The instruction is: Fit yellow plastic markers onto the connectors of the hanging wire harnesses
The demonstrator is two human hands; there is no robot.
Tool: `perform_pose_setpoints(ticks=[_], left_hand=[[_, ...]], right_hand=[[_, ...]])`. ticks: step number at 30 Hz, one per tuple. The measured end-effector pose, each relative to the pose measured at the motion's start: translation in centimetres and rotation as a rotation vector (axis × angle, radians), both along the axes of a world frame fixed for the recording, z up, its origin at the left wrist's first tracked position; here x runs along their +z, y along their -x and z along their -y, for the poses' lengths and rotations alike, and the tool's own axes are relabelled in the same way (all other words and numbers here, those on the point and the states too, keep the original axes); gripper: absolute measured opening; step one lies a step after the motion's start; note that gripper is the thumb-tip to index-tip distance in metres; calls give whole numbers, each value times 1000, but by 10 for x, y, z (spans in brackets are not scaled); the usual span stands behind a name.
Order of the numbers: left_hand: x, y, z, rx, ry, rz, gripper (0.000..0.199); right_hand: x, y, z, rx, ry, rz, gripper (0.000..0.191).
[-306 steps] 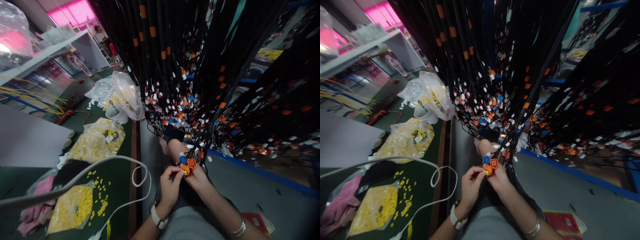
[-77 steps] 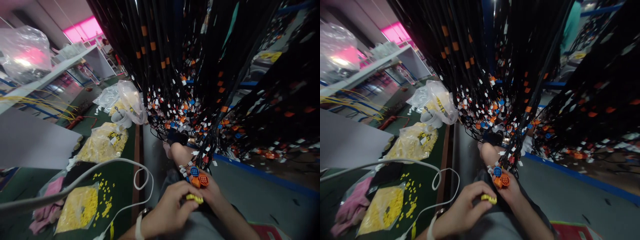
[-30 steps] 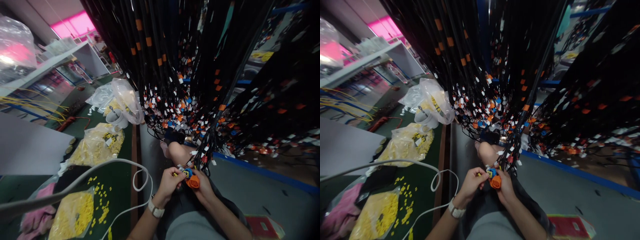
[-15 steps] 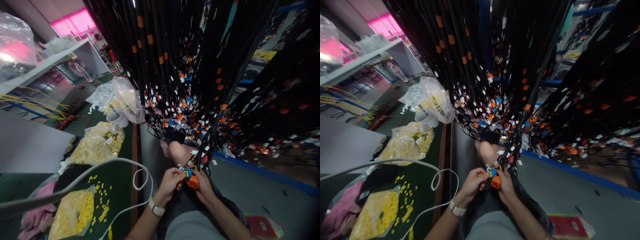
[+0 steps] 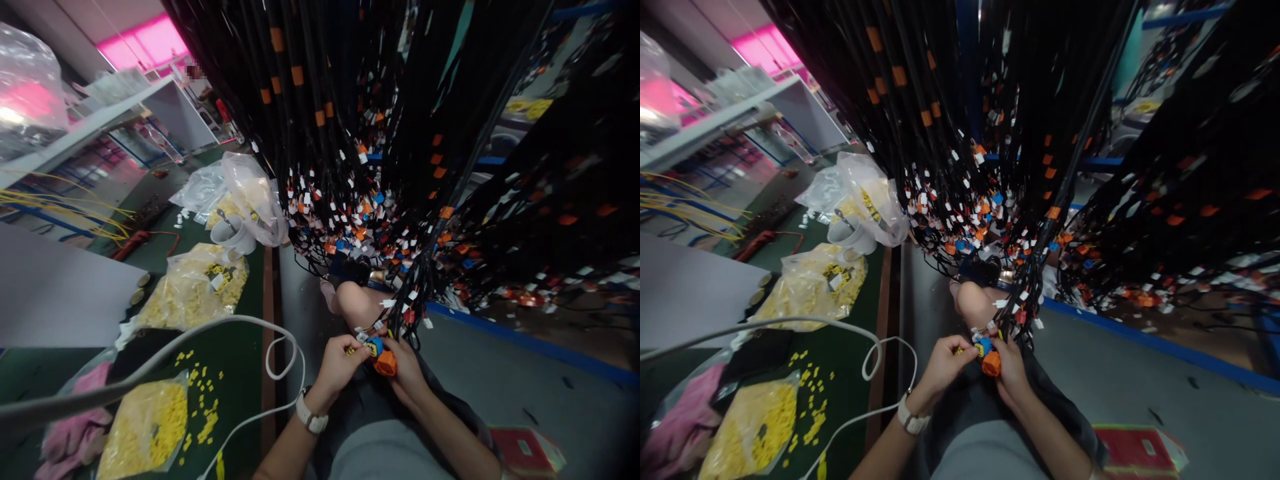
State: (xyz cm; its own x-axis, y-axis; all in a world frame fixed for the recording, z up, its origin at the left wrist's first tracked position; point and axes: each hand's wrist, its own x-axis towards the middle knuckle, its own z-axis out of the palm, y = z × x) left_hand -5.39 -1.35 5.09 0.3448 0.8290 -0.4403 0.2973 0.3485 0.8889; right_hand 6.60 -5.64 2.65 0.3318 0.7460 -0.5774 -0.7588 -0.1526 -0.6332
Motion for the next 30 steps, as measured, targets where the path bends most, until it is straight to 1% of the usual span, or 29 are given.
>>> perform_pose_setpoints(ticks=[3, 9, 11, 15, 17, 19, 21, 26, 30], left_hand=[[-2, -1, 0, 13, 72, 19, 32], [-3, -2, -1, 8, 148, 69, 42], [-2, -2, -1, -7, 213, 113, 43], [2, -1, 0, -52, 400, 250, 42], [3, -2, 1, -45, 415, 258, 43], [1, -4, 2, -33, 360, 206, 45], [-2, -6, 3, -40, 267, 144, 45], [-8, -8, 7, -104, -17, 78, 40], [-9, -7, 10, -159, -156, 15, 35]], right_hand=[[-2, 0, 0, 10, 1, 8, 14], [-2, 0, 3, 29, -12, 22, 13], [0, 0, 2, 31, -8, 14, 14], [5, 3, 0, 39, 4, -45, 19], [7, 4, 0, 33, 10, -40, 19], [8, 3, 0, 35, 8, -23, 19], [9, 2, 1, 48, -2, -10, 17], [10, 1, 3, 51, 0, -17, 16], [10, 3, 3, 24, 25, -42, 19]])
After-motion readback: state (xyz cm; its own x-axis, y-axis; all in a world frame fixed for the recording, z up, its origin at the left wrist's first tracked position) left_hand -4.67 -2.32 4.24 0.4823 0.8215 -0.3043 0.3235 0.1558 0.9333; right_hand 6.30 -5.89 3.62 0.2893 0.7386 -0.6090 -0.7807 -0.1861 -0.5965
